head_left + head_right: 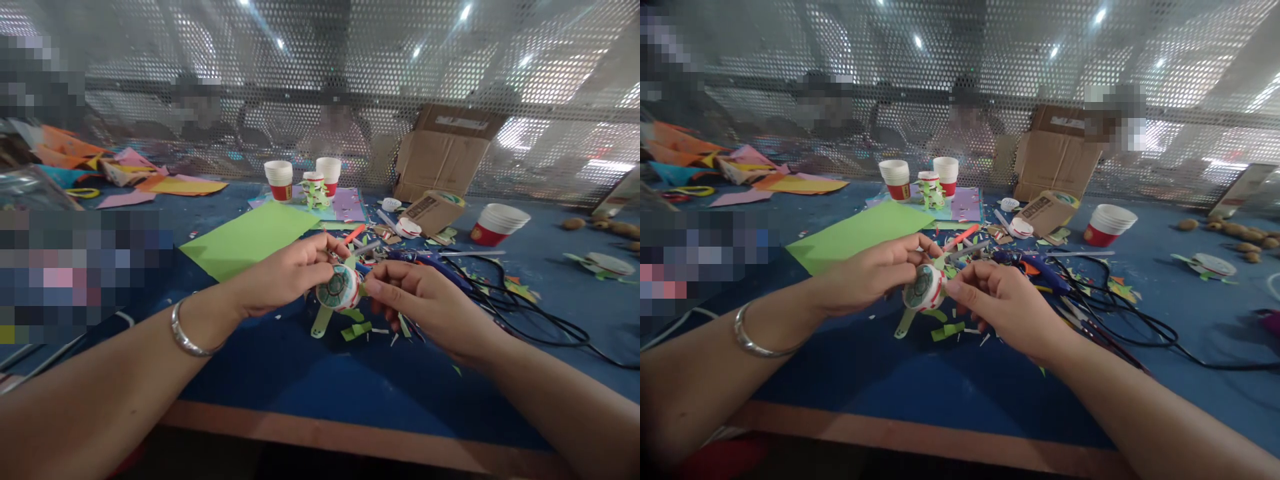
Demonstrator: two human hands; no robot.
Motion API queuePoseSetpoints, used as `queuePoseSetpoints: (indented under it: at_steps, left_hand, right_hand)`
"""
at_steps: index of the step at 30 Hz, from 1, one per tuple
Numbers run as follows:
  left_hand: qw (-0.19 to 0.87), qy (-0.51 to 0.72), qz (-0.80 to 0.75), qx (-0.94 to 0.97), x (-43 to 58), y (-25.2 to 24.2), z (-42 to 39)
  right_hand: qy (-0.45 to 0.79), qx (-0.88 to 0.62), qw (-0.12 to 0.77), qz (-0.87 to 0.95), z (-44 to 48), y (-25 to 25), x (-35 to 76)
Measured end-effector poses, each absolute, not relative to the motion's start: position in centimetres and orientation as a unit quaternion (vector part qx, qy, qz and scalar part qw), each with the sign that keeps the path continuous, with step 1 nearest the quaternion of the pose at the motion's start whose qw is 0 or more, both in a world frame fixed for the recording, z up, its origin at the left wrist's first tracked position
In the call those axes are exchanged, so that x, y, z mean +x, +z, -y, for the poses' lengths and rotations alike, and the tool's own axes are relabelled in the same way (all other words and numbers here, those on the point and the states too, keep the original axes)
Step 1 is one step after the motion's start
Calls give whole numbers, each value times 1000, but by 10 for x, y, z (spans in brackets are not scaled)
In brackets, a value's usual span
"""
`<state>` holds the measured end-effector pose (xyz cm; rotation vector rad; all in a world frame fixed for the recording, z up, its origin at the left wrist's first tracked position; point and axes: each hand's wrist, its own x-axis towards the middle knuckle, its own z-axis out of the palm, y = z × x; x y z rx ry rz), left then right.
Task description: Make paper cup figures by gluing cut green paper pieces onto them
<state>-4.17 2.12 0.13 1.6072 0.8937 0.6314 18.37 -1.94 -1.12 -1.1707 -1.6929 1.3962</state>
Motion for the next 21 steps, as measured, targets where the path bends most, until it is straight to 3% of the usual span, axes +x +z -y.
queuePoseSetpoints:
  at_steps: [12,21]
  left_hand:
    - [624,278,-350,640,-39,2,-20]
    - [644,318,-388,577,-40,2,-22]
  right_hand:
    - [552,-424,321,642,20,-13,182]
    - [507,-458,370,630,22,-12,182]
